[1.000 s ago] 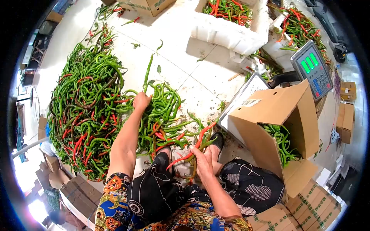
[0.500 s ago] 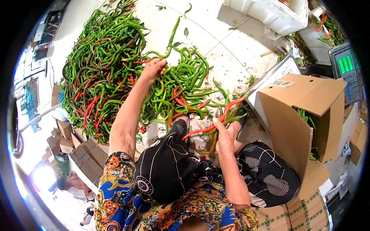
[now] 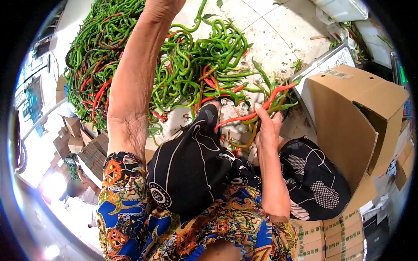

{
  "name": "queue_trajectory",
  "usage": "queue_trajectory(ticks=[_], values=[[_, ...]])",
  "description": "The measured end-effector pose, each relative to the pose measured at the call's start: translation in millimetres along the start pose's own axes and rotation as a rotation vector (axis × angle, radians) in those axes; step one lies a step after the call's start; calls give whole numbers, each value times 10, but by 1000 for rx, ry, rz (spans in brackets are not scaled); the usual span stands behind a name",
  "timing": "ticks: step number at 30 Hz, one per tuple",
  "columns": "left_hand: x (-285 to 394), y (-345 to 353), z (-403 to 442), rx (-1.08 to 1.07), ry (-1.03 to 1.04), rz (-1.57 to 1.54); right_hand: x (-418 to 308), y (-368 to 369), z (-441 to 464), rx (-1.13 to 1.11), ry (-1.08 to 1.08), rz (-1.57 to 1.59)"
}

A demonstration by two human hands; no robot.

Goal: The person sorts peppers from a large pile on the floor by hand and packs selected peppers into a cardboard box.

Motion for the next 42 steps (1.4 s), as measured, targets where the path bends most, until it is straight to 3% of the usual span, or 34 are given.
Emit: queue_trajectory(ticks=[4, 5, 7, 8, 13, 18, 20, 21, 22, 24, 25, 26, 28, 32, 35, 39, 42], values=[[-732, -16, -808, -288, -64, 670, -49, 20, 12, 27, -11, 69], [-1011, -16, -1186, -485, 71, 808, -34, 16, 28, 38, -17, 67], [-1324, -56, -1915, -842, 8, 1223, -48, 47, 18, 44, -18, 58], [-1431, -123, -2208, -907, 93, 1366, -25, 47, 10, 42, -10, 55], [-1532, -100, -2371, -760, 67, 1446, -39, 87, -6, 41, -27, 38], [-1670, -169, -2397, -966, 260, 1437, -36, 74, 13, 16, -42, 60], [-1699, -165, -2280, -840, 225, 1434, -15, 47, 19, 6, -26, 50], [-1571, -150, -2126, -656, 213, 1291, -62, 65, -9, 11, -43, 47], [-1453, -164, -2011, -569, 58, 1300, -97, 87, -37, 14, -57, 48], [-1168, -291, -1855, -246, -578, 587, -80, 39, 4, 18, -69, 55], [-1075, -400, -1810, -157, -687, 119, -73, 37, 29, 9, -70, 56], [-865, -427, -1781, -57, -739, -80, -82, 62, 27, -21, -57, 91], [-745, -536, -1795, -18, -761, -413, -118, 102, 15, -23, -21, 85], [-686, -556, -1790, 10, -692, -704, -216, 159, -28, -21, -49, 75], [-731, -471, -1771, 40, -647, -818, -274, 126, -6, -35, -39, 102], [-724, -314, -1769, -107, -696, -912, -342, 138, -21, -48, -57, 105], [-816, -187, -1835, 4, -725, -879, -329, 161, -16, -53, -45, 97]])
Point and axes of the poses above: each hand's wrist, its own z-axis towards the middle knuckle, its own y-axis out of the palm, x = y × z, the point moved 2 cm from there along z, towards the middle knuckle, and after that the axes turned 5 degrees about -x, right-handed, at the moved point
